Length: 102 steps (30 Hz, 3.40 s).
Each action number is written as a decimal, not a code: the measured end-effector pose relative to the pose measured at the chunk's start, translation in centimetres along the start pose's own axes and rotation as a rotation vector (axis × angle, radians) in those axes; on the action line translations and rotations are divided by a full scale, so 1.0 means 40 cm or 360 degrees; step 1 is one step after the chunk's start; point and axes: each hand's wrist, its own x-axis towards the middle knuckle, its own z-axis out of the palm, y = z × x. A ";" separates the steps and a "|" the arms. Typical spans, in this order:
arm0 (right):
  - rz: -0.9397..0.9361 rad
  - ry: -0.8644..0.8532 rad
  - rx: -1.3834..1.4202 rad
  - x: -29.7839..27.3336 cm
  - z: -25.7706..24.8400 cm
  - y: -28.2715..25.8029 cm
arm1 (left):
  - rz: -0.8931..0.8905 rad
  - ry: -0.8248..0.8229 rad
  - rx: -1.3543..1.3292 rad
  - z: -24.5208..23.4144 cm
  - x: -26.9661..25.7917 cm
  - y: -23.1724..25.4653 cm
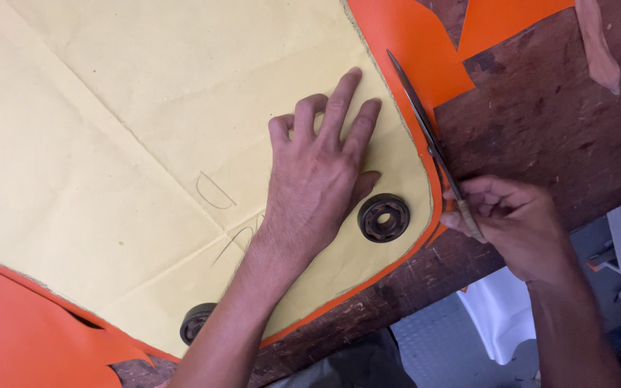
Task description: The person cuts orange synthetic fabric using shears, following a yellow paper template secured with metal weights. They then mark the fabric with a white pen after removing the template.
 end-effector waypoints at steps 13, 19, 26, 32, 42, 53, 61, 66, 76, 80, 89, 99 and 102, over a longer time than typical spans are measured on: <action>-0.0018 -0.0011 0.0067 0.014 0.004 0.011 | -0.0022 0.0157 -0.0019 0.007 0.025 -0.032; -0.0049 -0.0048 0.0060 0.019 0.006 -0.010 | -0.0110 0.0243 0.0092 -0.025 0.090 -0.084; -0.0127 -0.0065 0.0021 0.047 0.015 -0.035 | -0.0162 0.0231 0.0100 -0.036 0.111 -0.083; -0.0090 -0.0073 0.0030 0.051 0.015 -0.035 | -0.0174 0.0242 0.0075 -0.038 0.107 -0.081; -0.0009 -0.0082 0.0099 0.051 0.019 -0.044 | -0.0200 0.0168 0.0068 -0.049 0.111 -0.081; -0.0064 -0.0077 0.0064 0.071 0.043 -0.101 | -0.0199 0.0202 -0.0062 -0.049 0.109 -0.090; 0.0012 -0.0103 0.0160 0.071 0.045 -0.123 | -0.0195 0.0210 -0.0115 -0.051 0.111 -0.095; -0.0120 -0.0092 0.0115 0.085 0.058 -0.140 | -0.0196 0.0199 -0.0109 -0.050 0.110 -0.093; -0.0088 -0.0144 0.0190 0.104 0.056 -0.134 | -0.0211 0.0164 -0.0119 -0.056 0.114 -0.097; -0.0131 -0.0107 0.0147 0.117 0.068 -0.169 | -0.0208 0.0157 -0.0133 -0.062 0.112 -0.096; -0.0054 -0.0088 0.0203 0.128 0.086 -0.191 | -0.0215 0.0146 -0.0168 -0.067 0.110 -0.098; -0.0074 -0.0116 0.0170 0.144 0.097 -0.229 | -0.0227 0.0133 -0.0218 -0.071 0.112 -0.101; -0.0060 -0.0113 0.0252 0.151 0.104 -0.239 | -0.0228 0.0139 -0.0255 -0.073 0.112 -0.104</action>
